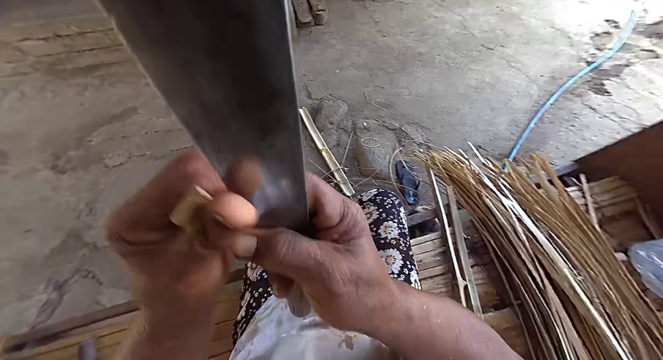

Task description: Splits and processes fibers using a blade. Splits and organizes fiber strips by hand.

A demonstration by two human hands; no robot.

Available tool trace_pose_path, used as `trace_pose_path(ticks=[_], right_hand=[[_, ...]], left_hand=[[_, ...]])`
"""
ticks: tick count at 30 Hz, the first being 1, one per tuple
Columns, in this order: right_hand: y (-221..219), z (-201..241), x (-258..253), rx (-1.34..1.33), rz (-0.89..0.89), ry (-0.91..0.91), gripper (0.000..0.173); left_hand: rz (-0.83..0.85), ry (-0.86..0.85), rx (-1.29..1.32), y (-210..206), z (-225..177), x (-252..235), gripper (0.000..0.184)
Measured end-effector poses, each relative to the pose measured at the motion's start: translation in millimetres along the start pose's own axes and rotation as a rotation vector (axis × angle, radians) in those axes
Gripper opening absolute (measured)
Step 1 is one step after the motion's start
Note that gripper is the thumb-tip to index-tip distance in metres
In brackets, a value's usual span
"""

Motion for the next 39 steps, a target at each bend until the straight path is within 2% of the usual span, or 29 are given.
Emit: trace_pose_path(ticks=[4,7,12,16,18,21,23,25,26,28,31,33,36,39], right_hand=[[13.2,-14.6,2.8,0.010,-0.046,-0.085,0.004],[42.2,-25.9,25.6,0.034,-0.144,-0.125,0.003],[78.8,-15.9,67.9,0.077,-0.383,-0.175,0.008],[111.6,-3.6,95.7,0.132,-0.613,-0.162,0.012],[115.5,0.7,87.8,0.190,-0.568,-0.177,0.010],[116.8,22.9,63.6,0.417,-0.408,-0.196,0.012],[115.4,32.2,49.8,0.730,-0.406,-0.253,0.027],[113.7,22.4,38.5,1.059,-0.393,-0.331,0.035],[114.2,10.8,31.8,1.170,-0.353,-0.398,0.034],[120.2,-23.2,15.4,1.279,-0.230,-0.646,0.032],[153.4,-100.1,-11.1,1.269,-0.038,-1.121,0.033],[176.0,-152.2,-23.8,1.248,0.070,-1.313,0.034],[192.5,-208.2,-39.0,1.229,0.199,-1.437,0.036],[208.3,-254.5,-40.8,1.235,0.271,-1.472,0.037]], left_hand=[[-0.086,0.051,0.066,74.8,8.4,-17.0,0.033],[-0.089,0.081,0.155,129.7,19.9,-20.6,0.039],[-0.092,0.109,0.282,167.5,29.8,-28.3,0.044],[-0.168,0.101,0.358,214.3,43.4,-24.1,0.046],[-0.233,0.149,0.262,202.8,47.4,-35.6,0.049],[-0.282,0.176,0.095,150.4,52.4,-67.7,0.051],[-0.289,0.126,0.114,124.5,65.8,-87.3,0.061],[-0.334,0.127,0.159,104.0,83.8,-99.9,0.063],[-0.352,0.149,0.177,94.0,94.3,-103.1,0.062],[-0.393,0.203,0.202,74.0,119.2,-103.5,0.060],[-0.437,0.253,0.189,46.4,163.3,-90.7,0.056],[-0.519,0.286,0.197,32.6,192.7,-78.0,0.055],[-0.625,0.316,0.216,23.2,228.1,-60.6,0.051],[-0.714,0.349,0.255,24.4,253.1,-46.2,0.052]])
Point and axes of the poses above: each hand's wrist, its own x-axis away from the middle knuckle, its own y-axis out of the back of the hand, z = x × y, the point moved 1 cm from there along -x, towards the middle knuckle, and after that the axes turned 12 degrees about z, right-handed, at the moved point
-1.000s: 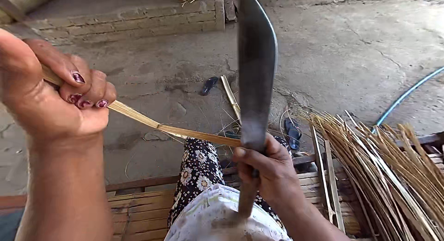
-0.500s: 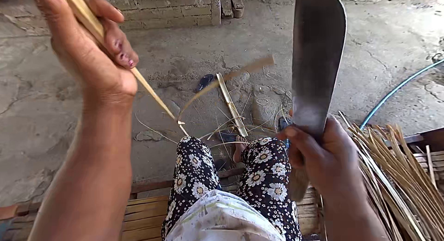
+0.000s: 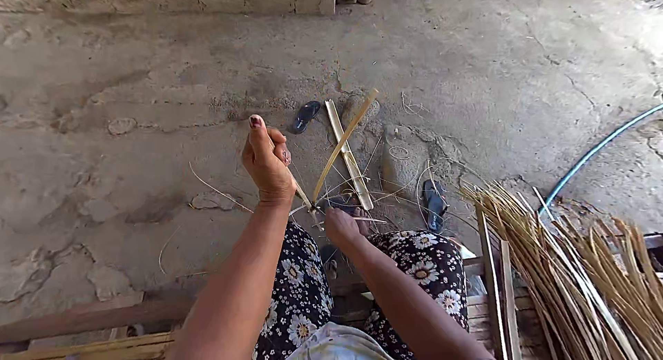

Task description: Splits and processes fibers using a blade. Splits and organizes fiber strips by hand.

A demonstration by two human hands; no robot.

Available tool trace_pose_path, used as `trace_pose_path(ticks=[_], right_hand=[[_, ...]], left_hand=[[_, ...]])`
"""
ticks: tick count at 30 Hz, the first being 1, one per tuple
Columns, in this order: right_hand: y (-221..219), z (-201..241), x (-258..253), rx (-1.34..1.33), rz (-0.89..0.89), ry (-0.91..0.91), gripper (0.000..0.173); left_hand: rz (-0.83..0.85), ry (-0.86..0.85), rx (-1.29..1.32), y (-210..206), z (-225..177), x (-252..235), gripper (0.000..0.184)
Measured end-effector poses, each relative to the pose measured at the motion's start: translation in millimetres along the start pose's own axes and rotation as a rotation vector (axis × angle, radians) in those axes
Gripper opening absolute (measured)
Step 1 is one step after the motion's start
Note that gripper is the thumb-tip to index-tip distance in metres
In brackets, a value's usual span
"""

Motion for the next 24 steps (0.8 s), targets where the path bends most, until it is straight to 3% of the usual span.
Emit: trace_pose_path(ticks=[4,8,13,16,19,22,24], right_hand=[[-31.2,-16.3,-39.6,0.065,-0.012,-0.033,0.042],[-38.2,-17.6,-46.7,0.057,-0.031,-0.032,0.043],[-38.6,-8.1,-52.7,-0.028,-0.223,0.103,0.043],[-50.8,-29.5,-79.0,-0.042,-0.015,0.007,0.045],[-45.3,-28.4,-76.7,-0.057,0.037,0.013,0.042],[-36.9,-12.3,-51.2,-0.062,-0.072,0.039,0.042],[-44.0,-6.7,-42.8,-0.089,-0.298,0.137,0.043]], left_hand=[[0.002,0.026,-0.014,28.8,29.1,7.3,0.053],[-0.041,0.023,0.000,36.8,33.5,0.2,0.056],[-0.052,0.013,-0.016,29.9,33.8,-0.2,0.056],[-0.050,0.007,-0.018,23.4,33.2,7.2,0.052],[-0.060,0.001,0.002,27.5,32.4,6.4,0.051],[-0.056,-0.016,0.019,27.6,31.2,7.0,0.050],[-0.043,-0.017,0.006,26.7,30.5,10.8,0.051]])
Point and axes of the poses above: each hand's wrist, its own x-axis away from the middle knuckle, its own y-axis out of the back of the hand, z = x × y, the point moved 1 cm from there along -x, towards the middle knuckle, and after that the axes turned 12 degrees about z, right-handed, at the moved point
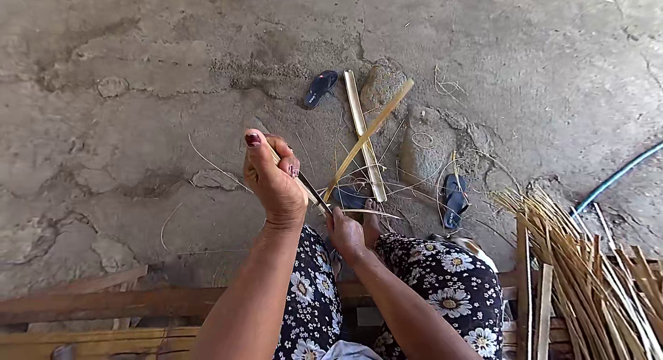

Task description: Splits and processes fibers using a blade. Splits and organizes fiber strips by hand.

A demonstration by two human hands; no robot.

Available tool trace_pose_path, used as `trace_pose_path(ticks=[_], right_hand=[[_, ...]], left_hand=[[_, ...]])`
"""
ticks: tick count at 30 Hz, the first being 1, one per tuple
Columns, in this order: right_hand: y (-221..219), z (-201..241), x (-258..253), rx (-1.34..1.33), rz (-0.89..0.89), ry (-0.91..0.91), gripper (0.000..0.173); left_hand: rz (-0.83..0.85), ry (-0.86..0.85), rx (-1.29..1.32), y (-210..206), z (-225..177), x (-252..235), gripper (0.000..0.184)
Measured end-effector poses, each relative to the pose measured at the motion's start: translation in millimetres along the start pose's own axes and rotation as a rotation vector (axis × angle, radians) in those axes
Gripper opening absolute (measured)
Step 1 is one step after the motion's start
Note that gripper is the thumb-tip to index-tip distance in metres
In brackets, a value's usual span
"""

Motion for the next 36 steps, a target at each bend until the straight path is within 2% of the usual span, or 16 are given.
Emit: trace_pose_path(ticks=[1,4,7,9,11,12,13,14,16,18,20,24,28,32,34,36], right_hand=[[-7.0,-4.8,-4.0,0.004,-0.063,0.026,0.042],[-21.6,-32.0,-30.8,-0.009,0.278,-0.145,0.045],[-13.4,-28.7,-31.3,-0.010,0.344,-0.144,0.044],[6.3,-9.1,-15.2,0.000,0.268,-0.123,0.043],[12.3,9.0,4.8,-0.039,-0.001,0.006,0.042],[6.2,8.9,6.3,-0.046,-0.175,0.096,0.040],[-4.0,1.2,1.0,-0.038,-0.256,0.131,0.038],[-15.1,-12.0,-6.1,-0.023,-0.167,0.074,0.039],[-22.9,-34.5,-24.3,0.010,0.236,-0.152,0.043],[-15.2,-33.9,-35.1,0.019,0.348,-0.188,0.044],[-4.9,-24.9,-20.1,0.019,0.334,-0.182,0.043],[8.3,-4.5,1.6,-0.016,0.147,-0.142,0.045],[-7.9,-36.0,-29.9,0.052,0.364,-0.213,0.042],[7.1,-36.5,-13.1,-0.070,0.296,-0.229,0.045],[23.5,-30.3,0.3,-0.203,0.231,-0.205,0.053],[51.2,-8.2,15.1,-0.389,0.195,-0.127,0.049]], left_hand=[[0.008,-0.003,-0.010,-1.0,-0.1,2.2,0.051],[0.017,0.006,-0.022,-6.9,-1.0,9.2,0.050],[0.008,0.007,-0.014,-4.9,0.3,4.4,0.050],[0.009,-0.008,0.000,-3.0,1.5,2.2,0.049],[0.025,-0.023,-0.006,-3.5,1.2,4.6,0.048],[0.038,-0.026,-0.020,-4.6,1.1,7.0,0.048],[0.050,-0.028,-0.032,-6.2,1.4,9.2,0.048],[0.059,-0.025,-0.034,-8.3,1.3,12.1,0.048],[0.072,-0.007,-0.024,-13.3,0.6,17.5,0.045],[0.041,-0.011,-0.006,-14.9,2.2,11.6,0.045],[0.036,0.002,-0.005,-14.0,0.8,16.2,0.046],[0.088,-0.017,-0.015,-20.3,3.1,22.0,0.045],[0.106,-0.016,-0.030,-28.5,3.9,24.7,0.044],[0.144,0.008,0.016,-24.7,-1.6,26.4,0.046],[0.282,-0.001,0.024,-34.7,-27.9,24.0,0.046],[0.466,-0.072,-0.006,-60.7,-75.9,7.4,0.040]])
Point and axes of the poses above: each hand's wrist, its own x-axis away from the middle knuckle, its own y-axis out of the back of the hand, z = x × y, the point moved 1 cm from there along -x, towards the middle knuckle, and after that the axes turned 12 degrees about z, right-handed, at the moved point
